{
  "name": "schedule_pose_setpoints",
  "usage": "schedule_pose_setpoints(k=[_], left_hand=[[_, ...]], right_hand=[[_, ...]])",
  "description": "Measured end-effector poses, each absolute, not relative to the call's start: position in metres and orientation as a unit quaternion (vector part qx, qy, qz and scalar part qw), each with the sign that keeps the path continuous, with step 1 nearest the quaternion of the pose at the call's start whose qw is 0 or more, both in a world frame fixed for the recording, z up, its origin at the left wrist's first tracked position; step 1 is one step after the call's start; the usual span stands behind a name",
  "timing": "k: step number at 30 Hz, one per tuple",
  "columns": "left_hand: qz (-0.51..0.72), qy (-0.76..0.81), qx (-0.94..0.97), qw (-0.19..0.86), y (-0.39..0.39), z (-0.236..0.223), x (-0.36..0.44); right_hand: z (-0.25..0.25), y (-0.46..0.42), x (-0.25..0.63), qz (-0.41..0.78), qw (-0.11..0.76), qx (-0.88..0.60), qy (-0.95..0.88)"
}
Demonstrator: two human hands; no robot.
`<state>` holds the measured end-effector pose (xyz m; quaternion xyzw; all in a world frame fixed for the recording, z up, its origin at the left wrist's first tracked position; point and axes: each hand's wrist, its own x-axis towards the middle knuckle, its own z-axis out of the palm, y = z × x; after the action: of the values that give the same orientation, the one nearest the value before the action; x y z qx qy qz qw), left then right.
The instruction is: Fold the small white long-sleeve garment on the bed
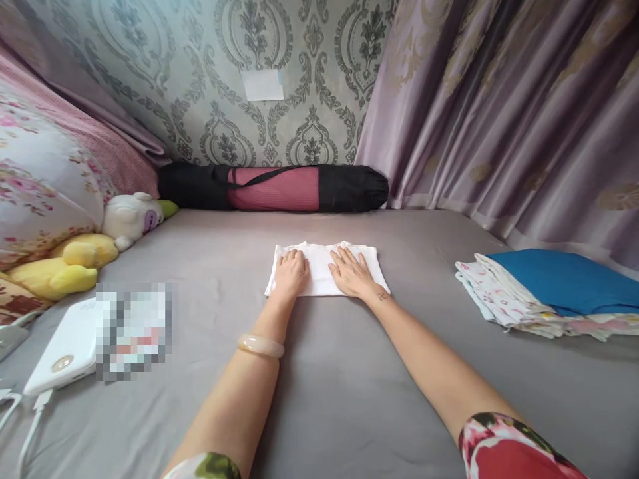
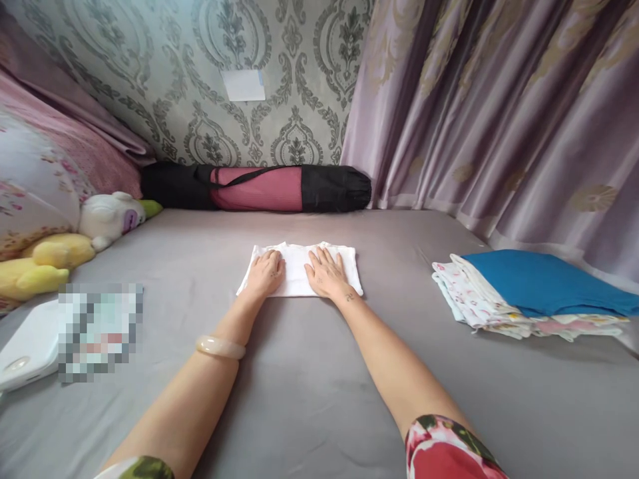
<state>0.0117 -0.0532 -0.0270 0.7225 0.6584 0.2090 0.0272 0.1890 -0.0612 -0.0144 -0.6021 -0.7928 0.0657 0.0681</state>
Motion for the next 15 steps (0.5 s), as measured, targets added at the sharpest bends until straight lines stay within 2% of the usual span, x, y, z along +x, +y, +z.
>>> schedule_pose_setpoints(k=[9, 15], left_hand=[[0.182, 0.655, 0.733, 0.008, -0.052, -0.027, 0.01], [0.165, 0.65, 0.742, -0.011, -0.052, -0.027, 0.009]], right_hand=[[-0.012, -0.061, 0.196, 0.086, 0.091, -0.596, -0.793], [-0.014, -0.057, 0.218, 0.043, 0.114, -0.644, -0.755]])
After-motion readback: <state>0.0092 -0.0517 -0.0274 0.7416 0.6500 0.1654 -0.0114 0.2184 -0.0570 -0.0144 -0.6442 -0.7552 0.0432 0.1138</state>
